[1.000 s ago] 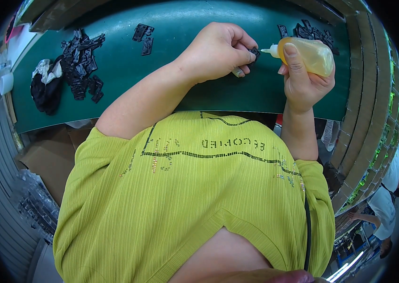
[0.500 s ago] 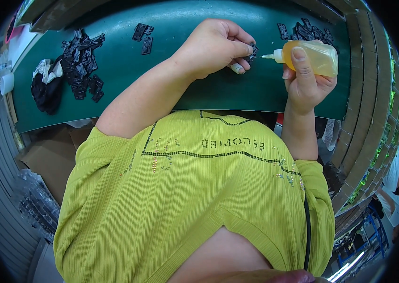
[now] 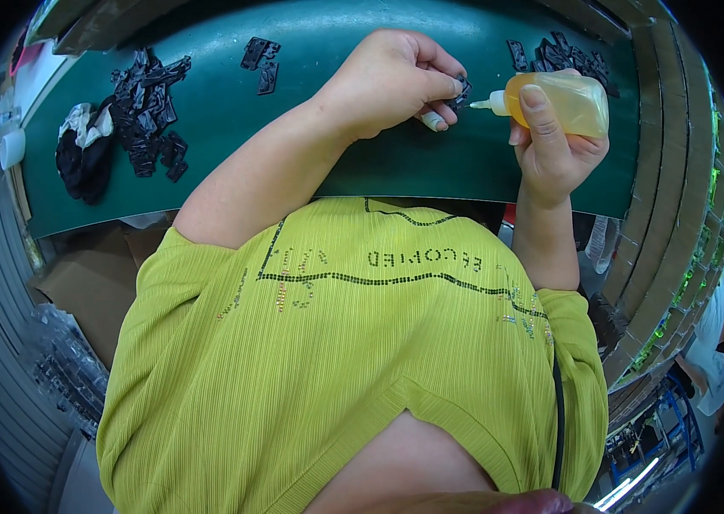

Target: The person applies glue to small black plastic toy components using a precision glue bottle.

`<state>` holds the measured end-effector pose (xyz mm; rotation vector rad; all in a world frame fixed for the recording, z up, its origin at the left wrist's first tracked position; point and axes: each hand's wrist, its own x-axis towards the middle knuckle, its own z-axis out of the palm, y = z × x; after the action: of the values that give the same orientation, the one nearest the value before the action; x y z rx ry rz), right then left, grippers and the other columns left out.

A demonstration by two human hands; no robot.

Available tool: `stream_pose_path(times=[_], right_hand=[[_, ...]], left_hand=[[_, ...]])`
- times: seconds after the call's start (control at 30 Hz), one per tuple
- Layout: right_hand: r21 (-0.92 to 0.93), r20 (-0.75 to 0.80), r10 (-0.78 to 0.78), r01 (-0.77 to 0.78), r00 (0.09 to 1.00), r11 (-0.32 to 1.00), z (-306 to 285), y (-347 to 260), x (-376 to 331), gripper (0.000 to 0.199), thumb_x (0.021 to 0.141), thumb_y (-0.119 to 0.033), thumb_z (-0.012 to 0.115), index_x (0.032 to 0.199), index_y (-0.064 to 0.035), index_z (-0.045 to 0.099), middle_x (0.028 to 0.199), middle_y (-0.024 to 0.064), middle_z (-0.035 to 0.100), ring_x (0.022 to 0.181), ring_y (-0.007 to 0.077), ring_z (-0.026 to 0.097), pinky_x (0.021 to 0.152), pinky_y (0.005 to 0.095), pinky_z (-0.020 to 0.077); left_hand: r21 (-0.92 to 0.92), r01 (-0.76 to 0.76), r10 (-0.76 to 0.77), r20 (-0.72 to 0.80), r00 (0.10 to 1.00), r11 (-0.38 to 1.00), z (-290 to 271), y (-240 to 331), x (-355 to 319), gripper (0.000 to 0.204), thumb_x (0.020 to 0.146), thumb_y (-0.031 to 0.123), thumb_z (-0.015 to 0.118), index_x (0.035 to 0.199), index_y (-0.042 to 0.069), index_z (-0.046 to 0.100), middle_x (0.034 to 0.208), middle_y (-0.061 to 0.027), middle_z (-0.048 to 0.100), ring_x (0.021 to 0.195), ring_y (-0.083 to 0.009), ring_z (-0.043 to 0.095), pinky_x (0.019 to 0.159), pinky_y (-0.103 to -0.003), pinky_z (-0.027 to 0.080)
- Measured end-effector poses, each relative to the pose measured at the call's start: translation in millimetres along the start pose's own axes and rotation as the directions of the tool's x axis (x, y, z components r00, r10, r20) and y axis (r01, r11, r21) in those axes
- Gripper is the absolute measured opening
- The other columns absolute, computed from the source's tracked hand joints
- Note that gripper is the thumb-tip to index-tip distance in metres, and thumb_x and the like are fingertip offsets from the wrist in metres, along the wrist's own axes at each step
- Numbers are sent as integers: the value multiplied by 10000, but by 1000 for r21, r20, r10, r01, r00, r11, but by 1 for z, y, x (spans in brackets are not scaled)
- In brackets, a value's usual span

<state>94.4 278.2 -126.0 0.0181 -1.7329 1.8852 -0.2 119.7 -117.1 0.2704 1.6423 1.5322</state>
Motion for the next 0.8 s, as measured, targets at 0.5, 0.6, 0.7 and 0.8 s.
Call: stream_pose_path(times=[0.5,0.6,0.7,0.8], right_hand=[[292,-201,64,-2,978,957,-23,2,12,159,877,-136,620,906,19,596,795,159,657,437,88,497,412,179,395],[509,-250,159,-10,955,861,-45,-1,18,204,870,-178,627,919,16,588,857,193,663,444,87,497,442,189,400],[466,-287,132,18,949,884,-60,-6,12,255,875,-228,627,954,9,572,912,209,654,458,87,504,461,205,400],[449,-314,107,48,943,892,-65,-12,4,251,881,-230,625,964,0,569,926,205,648,464,87,502,461,204,398]], left_hand=[[18,-54,54,-10,999,998,-1,3,-2,203,825,40,626,1005,-53,640,849,-117,667,660,-145,655,593,-228,539],[274,-111,126,-38,991,955,-10,-4,1,187,817,61,640,984,-20,664,841,-106,669,665,-154,651,604,-243,534],[711,-215,338,-34,940,670,-9,4,6,207,798,124,662,981,28,679,835,-99,664,715,-201,647,658,-291,526],[908,-256,593,11,805,331,-5,13,28,240,781,214,665,978,77,684,858,-114,640,822,-279,620,751,-352,502]])
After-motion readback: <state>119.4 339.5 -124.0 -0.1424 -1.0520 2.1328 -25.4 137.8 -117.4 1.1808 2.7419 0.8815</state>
